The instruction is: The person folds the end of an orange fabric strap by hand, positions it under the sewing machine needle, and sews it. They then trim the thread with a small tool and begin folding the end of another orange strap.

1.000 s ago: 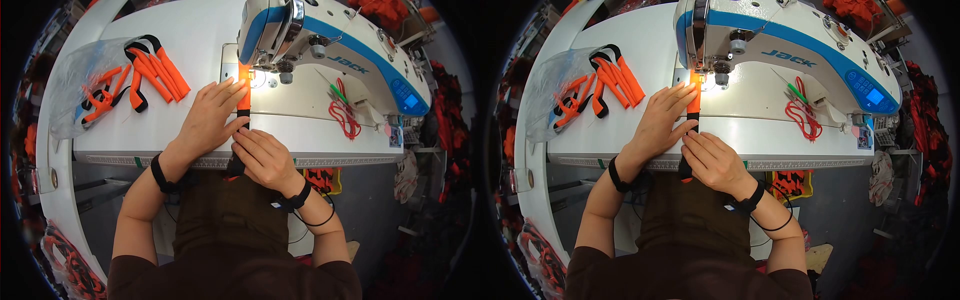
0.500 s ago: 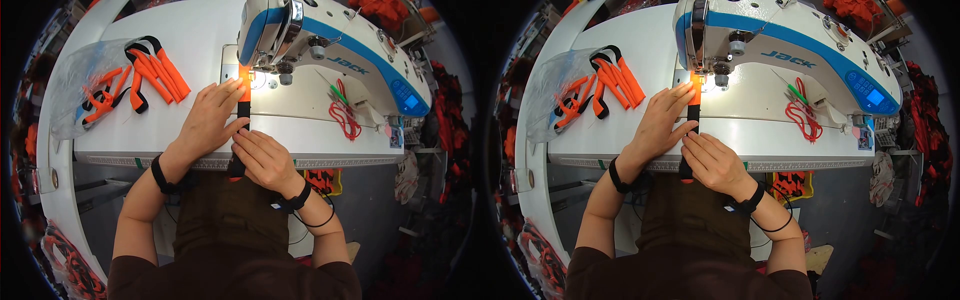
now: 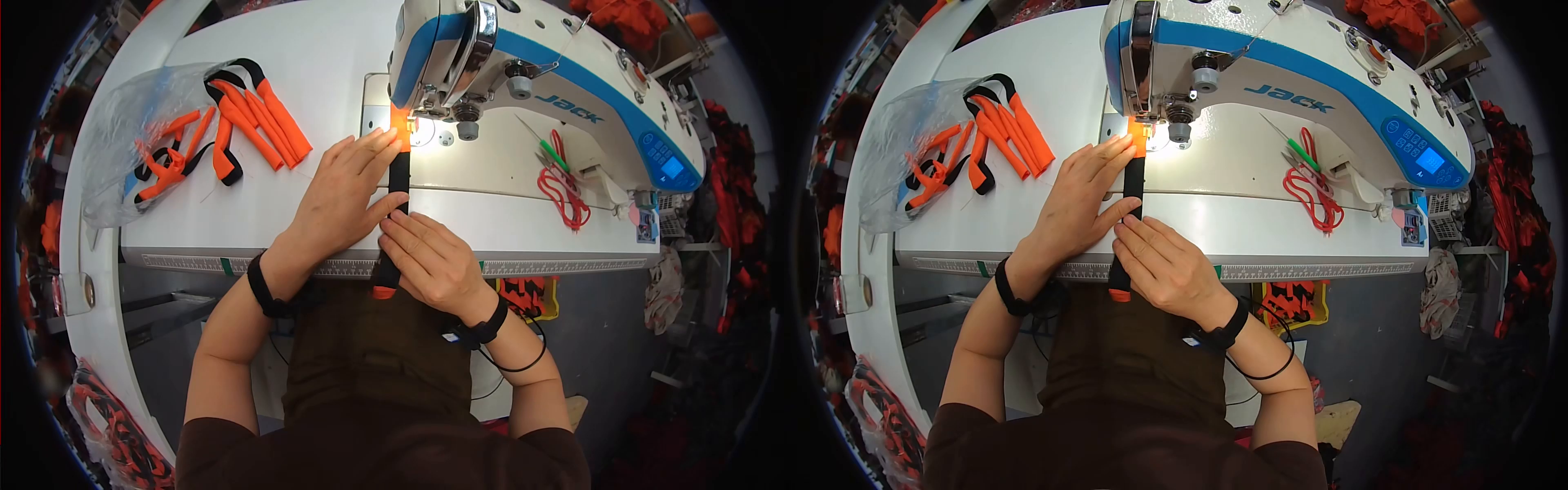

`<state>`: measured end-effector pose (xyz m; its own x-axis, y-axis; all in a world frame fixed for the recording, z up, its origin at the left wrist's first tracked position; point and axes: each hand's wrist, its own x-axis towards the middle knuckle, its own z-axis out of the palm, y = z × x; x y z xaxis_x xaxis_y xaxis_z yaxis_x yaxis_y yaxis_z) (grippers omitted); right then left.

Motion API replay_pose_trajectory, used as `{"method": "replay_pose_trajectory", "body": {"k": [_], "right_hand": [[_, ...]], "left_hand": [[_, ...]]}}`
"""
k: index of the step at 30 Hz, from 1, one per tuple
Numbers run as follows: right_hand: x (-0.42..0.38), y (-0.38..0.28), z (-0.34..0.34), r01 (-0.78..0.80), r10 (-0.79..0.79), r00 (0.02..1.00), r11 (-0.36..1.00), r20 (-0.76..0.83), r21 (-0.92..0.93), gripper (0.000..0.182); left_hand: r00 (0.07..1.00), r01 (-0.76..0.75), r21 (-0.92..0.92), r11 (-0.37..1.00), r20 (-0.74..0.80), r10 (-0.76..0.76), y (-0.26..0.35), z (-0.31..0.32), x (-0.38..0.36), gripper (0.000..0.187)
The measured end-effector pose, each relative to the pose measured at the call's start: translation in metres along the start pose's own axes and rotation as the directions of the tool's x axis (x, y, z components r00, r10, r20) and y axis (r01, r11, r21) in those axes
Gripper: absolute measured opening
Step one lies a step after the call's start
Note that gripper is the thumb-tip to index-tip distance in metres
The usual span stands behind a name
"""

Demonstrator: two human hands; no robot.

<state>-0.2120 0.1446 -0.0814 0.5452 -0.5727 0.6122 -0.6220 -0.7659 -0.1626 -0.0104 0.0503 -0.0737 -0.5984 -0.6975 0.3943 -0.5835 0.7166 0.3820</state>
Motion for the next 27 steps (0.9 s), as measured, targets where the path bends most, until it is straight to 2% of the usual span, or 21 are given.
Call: {"method": "replay_pose_trajectory", "body": {"k": [27], "right_hand": [[-0.0001,0.0,0.0022,0.001,-0.001,1.0,1.0,-0.023,-0.018,0.026]], "left_hand": [[1.0,0.004,-0.002,1.0,0.002,-0.004,-0.0016,0.0003,0.0006,0.067]]}}
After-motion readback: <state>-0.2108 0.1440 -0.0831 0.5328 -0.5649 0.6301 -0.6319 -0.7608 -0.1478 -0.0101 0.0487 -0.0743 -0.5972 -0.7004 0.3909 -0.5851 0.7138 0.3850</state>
